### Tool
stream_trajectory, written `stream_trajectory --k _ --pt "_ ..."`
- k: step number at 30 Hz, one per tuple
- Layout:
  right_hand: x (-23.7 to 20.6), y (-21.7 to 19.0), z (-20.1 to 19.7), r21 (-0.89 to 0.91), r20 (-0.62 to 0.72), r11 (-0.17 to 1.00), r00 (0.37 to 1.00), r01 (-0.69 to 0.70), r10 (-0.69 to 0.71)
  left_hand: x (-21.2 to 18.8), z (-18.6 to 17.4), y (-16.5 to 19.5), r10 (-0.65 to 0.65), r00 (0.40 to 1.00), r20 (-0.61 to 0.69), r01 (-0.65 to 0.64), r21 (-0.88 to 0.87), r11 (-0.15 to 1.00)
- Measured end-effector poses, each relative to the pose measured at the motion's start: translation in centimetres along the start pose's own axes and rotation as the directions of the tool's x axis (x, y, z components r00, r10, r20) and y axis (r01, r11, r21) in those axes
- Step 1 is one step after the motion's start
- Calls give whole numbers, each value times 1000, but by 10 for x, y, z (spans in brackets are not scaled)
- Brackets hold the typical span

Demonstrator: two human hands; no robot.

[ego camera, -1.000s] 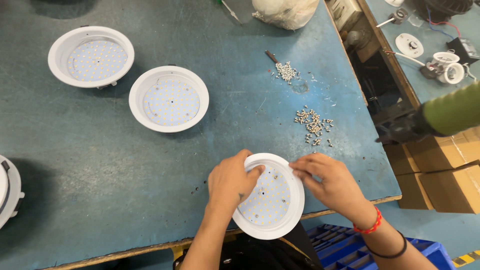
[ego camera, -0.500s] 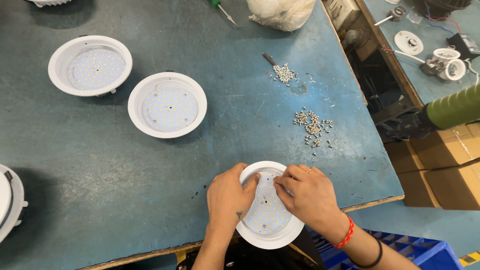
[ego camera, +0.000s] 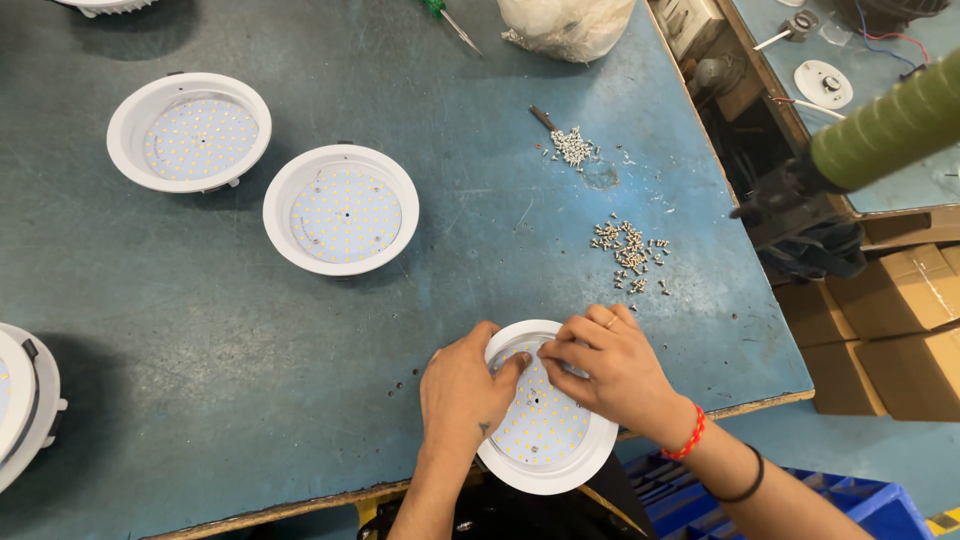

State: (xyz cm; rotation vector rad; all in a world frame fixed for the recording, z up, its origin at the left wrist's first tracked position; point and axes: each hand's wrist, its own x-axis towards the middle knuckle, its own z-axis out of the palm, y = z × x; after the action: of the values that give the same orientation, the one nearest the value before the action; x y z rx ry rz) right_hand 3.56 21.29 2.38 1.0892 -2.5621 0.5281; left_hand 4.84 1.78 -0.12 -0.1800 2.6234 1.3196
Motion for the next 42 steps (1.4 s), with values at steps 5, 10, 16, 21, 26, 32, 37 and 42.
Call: stream_trajectory --k 5,10,16,21,26,32,37,42 --pt "8 5 -3 69 73 998 997 -11 6 1 -2 1 -19 999 26 19 -1 1000" --pt "13 6 -5 79 248 977 953 -197 172 0 -1 1 6 1000 23 -5 -10 1000" --pt "23 10 -7 15 410 951 869 -310 276 3 1 -3 30 999 12 -30 3 1000" --pt "23 10 -5 48 391 953 884 -298 257 4 1 -2 -16 999 42 16 12 1000" --pt "17 9 -1 132 322 916 891 -379 322 2 1 -2 42 999 9 -42 -8 999" --pt "12 7 2 160 255 912 909 -377 331 1 0 -2 23 1000 19 -23 2 1000" --pt "10 7 5 204 203 913 928 -353 313 2 2 -3 37 999 4 -37 10 999" --pt "9 8 8 190 235 897 905 -399 353 2 3 -4 38 999 6 -38 45 998"
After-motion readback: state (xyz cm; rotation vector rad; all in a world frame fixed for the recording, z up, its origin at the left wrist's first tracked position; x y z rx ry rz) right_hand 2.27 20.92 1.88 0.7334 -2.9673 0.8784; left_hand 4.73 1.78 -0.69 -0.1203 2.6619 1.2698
